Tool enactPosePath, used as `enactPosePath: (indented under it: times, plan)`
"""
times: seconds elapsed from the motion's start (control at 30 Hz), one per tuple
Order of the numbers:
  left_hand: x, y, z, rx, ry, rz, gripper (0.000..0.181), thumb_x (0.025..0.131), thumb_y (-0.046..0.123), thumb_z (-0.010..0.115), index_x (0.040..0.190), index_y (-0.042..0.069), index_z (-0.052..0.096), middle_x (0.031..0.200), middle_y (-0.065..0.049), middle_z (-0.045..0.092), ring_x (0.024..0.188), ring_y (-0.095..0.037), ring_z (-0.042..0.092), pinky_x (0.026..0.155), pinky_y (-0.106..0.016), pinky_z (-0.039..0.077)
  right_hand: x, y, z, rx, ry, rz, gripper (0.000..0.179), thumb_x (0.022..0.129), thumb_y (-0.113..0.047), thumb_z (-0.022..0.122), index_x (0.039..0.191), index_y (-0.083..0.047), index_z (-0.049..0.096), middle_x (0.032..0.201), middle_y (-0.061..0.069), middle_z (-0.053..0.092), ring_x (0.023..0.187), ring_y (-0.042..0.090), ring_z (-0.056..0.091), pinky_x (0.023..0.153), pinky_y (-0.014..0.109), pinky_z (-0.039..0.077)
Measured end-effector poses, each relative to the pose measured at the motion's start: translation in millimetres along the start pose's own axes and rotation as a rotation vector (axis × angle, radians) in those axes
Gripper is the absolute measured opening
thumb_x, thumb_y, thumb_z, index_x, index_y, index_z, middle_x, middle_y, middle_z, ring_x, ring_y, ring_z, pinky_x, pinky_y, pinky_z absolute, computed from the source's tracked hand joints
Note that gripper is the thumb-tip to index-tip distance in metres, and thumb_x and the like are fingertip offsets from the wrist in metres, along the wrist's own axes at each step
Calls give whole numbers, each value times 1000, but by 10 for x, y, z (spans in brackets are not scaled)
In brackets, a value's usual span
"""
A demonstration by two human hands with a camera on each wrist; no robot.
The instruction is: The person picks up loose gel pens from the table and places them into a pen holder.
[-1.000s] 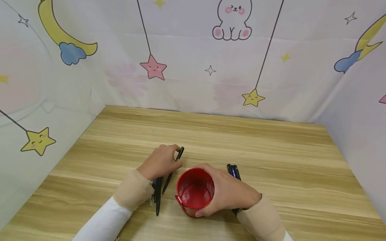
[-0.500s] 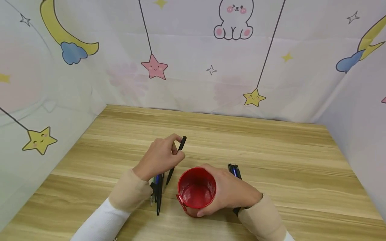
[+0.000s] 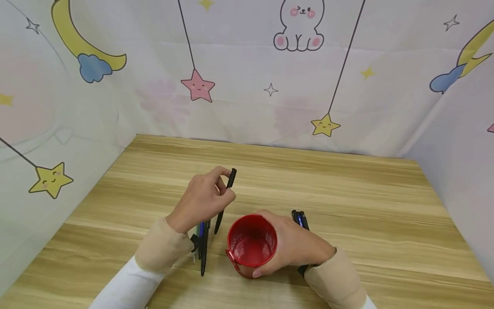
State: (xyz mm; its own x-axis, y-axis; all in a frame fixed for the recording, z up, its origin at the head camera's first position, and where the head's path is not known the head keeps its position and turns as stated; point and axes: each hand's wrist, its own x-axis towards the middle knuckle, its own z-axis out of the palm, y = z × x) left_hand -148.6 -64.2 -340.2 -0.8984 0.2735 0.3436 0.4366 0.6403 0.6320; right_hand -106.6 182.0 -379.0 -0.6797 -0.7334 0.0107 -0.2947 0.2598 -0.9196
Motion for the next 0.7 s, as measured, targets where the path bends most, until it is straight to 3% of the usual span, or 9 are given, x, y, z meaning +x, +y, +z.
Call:
enactPosePath:
  times: [0.37,0.7]
  plan:
    - [0,22,-37,-85,52,2,33,81,11,61,113,10,64,66,12,60,53,-7,55,53,-29,47,11,-1,9,20,-2,-7,86,68,-27,96,140,-25,49,134,-2,59,124,26,54,89,46,57]
    - [-5,35,-52,-156,132,60,34,81,6,59,115,8,64,70,9,60,54,-7,59,52,-28,51,5,2,5,15,-3,-19,83,71,-30,94,139,-24,49,133,-3,59,123,27,54,87,46,58]
